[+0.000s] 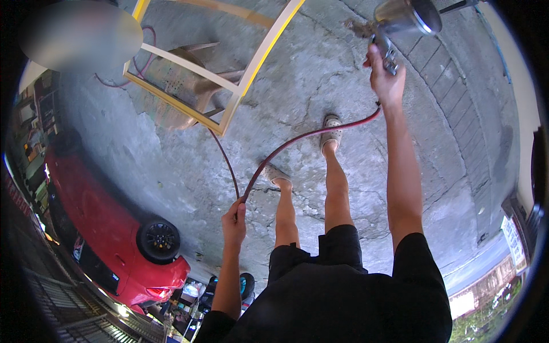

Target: The person uses a spray gun connected to a hose to apply a light-colored finish to a wooden frame resting on a chair outdoors. The person moves around the frame to cover all sides, then walks into a workshop area.

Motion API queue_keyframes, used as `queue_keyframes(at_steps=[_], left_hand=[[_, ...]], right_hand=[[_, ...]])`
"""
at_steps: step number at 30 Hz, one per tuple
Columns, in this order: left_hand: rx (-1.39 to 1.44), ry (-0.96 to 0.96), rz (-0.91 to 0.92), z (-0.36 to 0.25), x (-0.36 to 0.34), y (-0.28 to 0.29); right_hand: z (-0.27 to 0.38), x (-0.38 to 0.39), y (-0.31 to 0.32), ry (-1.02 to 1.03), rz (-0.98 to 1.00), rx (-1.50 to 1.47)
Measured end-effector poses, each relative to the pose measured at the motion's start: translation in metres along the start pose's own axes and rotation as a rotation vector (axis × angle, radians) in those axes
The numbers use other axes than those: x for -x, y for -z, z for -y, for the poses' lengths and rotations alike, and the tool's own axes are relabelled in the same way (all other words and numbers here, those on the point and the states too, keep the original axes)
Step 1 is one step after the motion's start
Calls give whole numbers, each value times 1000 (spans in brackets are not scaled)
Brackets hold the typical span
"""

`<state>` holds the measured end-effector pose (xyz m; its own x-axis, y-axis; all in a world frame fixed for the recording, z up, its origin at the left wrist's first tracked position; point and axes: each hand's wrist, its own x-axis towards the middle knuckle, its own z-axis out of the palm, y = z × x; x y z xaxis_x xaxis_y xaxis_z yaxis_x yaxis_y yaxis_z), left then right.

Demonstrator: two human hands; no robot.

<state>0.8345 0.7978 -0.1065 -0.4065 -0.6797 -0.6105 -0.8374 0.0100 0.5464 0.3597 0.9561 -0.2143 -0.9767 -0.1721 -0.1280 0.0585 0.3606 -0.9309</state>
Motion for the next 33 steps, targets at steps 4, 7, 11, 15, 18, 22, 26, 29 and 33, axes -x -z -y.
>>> queue_keyframes(at_steps=[4,7,11,15,18,22,26,29,33], left_hand=[[-42,-1,-2,26,15,37],[-63,-10,-24,47,27,58],[-98,60,-20,52,40,80],[-92,39,-45,74,51,93],[-42,123,-40,81,58,103],[-73,56,-88,84,59,106],[-100,68,-57,87,61,107],[-90,63,-36,83,60,99],[-23,75,-64,92,57,86]], right_hand=[[1,65,-11,-61,119,-5],[9,105,-19,-87,163,-60],[10,150,-29,-48,218,-56],[11,191,-41,18,244,-32],[9,217,-43,-7,342,-29],[8,245,-42,74,472,78],[21,235,-49,77,521,39],[16,196,-59,-80,483,77],[0,139,-76,8,121,-47]])
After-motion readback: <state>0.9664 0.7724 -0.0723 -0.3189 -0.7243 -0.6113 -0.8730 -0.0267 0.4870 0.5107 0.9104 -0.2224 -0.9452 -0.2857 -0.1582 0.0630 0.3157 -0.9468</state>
